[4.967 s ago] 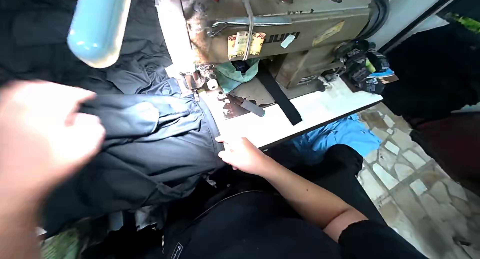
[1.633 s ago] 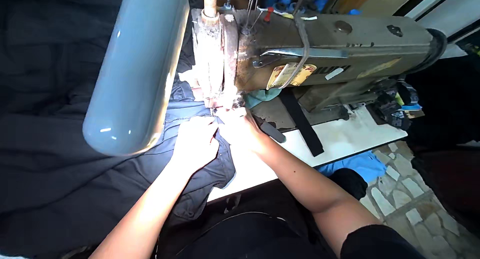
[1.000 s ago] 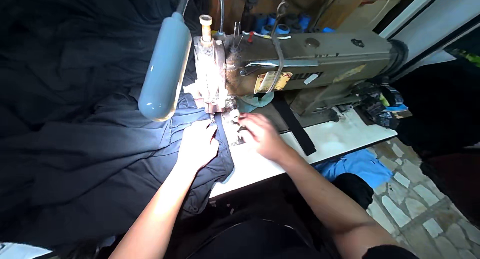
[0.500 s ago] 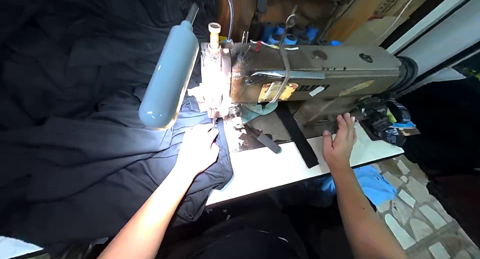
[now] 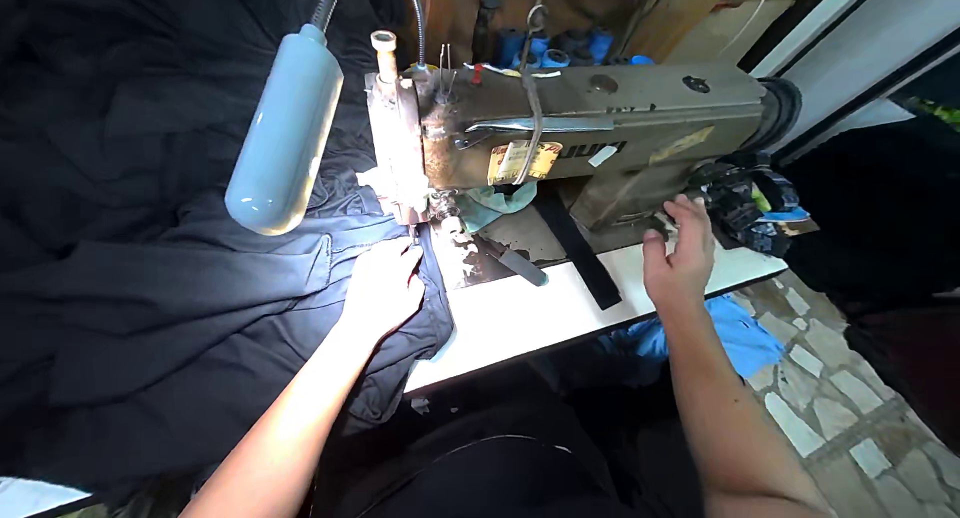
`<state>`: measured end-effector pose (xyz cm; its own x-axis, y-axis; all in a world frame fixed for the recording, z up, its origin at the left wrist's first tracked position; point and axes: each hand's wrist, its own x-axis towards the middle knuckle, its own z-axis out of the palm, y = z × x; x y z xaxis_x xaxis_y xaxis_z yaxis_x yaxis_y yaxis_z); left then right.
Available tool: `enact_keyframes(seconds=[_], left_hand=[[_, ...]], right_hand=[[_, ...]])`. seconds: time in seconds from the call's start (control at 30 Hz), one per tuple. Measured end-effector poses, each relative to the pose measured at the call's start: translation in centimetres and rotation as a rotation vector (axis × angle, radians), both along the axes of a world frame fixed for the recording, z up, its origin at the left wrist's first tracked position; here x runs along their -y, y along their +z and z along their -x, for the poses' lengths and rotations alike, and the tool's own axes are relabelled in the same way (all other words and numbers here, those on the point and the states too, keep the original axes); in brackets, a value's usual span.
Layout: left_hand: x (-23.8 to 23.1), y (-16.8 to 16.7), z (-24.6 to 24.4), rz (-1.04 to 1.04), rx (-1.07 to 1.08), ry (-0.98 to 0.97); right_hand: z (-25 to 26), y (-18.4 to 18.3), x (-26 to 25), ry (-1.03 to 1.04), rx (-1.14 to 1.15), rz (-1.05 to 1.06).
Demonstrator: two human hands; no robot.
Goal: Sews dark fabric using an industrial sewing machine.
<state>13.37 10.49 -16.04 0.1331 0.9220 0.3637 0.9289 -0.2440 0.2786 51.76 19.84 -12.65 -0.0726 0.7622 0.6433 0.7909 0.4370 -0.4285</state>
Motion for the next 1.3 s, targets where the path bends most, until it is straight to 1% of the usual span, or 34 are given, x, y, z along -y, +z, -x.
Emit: enact_keyframes(seconds=[0.07,0.13,0.2,0.27,0.33,0.4,0.43,0.6,0.7,0.8,0.87,0.93,0.97,1.07,1.13,1.17,1.23,1.3], left_hand=[[0.9,0.7,-0.5,0.043,-0.028,-0.008],[3.2,1.6,-1.8,0.097,-0.05,-0.022],[6.0,1.3,-3.7,0.031,-0.05,-0.042],[7.9,0.7,-5.2,-0.006,-0.032,-0.037],[8.4,-0.1,-5.8,-0.071,-0.014,-0.024],[8.5,-0.4,-6.0,-0.112,0.028,-0.013],[8.6,-0.5,-6.1,-0.121,0.054,-0.015],[9.3,-1.2,-5.8,-0.168,0.153,0.015],[9.5,-1.2,-5.9,-0.169,0.168,0.049],[9.9,-0.5,-5.8,-0.066,0.169,0.082],[10.2,0.7,-5.3,0.105,0.183,0.118],[10.0,1.7,-4.0,0.235,0.135,0.155],[9.7,2.2,-3.3,0.253,0.084,0.17],[8.5,3.9,-2.0,0.217,-0.092,0.194],[7.1,4.9,-1.8,0.22,-0.148,0.154],[6.4,4.8,-1.6,0.163,-0.14,0.096],[5.1,3.6,-1.2,0.0,-0.059,-0.088],[3.9,1.8,-0.9,-0.048,-0.016,-0.243]], right_hand=[[2.8,1.3,1.6,0.14,-0.039,-0.091],[6.4,1.8,3.4,0.34,-0.022,-0.071],[10.5,1.7,5.1,0.549,0.026,0.075],[14.4,0.7,5.5,0.693,0.103,0.191],[17.1,-0.8,4.8,0.751,0.236,0.289],[18.7,-1.3,4.3,0.772,0.36,0.419],[18.9,-1.6,4.5,0.79,0.38,0.423],[17.2,-4.2,7.4,0.886,0.25,0.088],[16.7,-4.4,8.4,0.907,0.228,0.019],[16.8,-4.3,8.2,0.92,0.259,-0.008],[16.8,-4.0,8.1,0.938,0.304,-0.01],[16.8,-3.6,8.1,0.968,0.324,-0.007],[16.8,-3.4,8.0,0.987,0.327,-0.005],[17.0,-3.1,7.9,1.043,0.347,0.006],[17.0,-2.7,7.9,1.068,0.372,0.018],[17.0,-2.5,7.9,1.076,0.379,0.015],[17.1,-2.0,8.0,1.084,0.391,-0.003],[17.4,-1.8,8.0,1.1,0.389,0.007]])
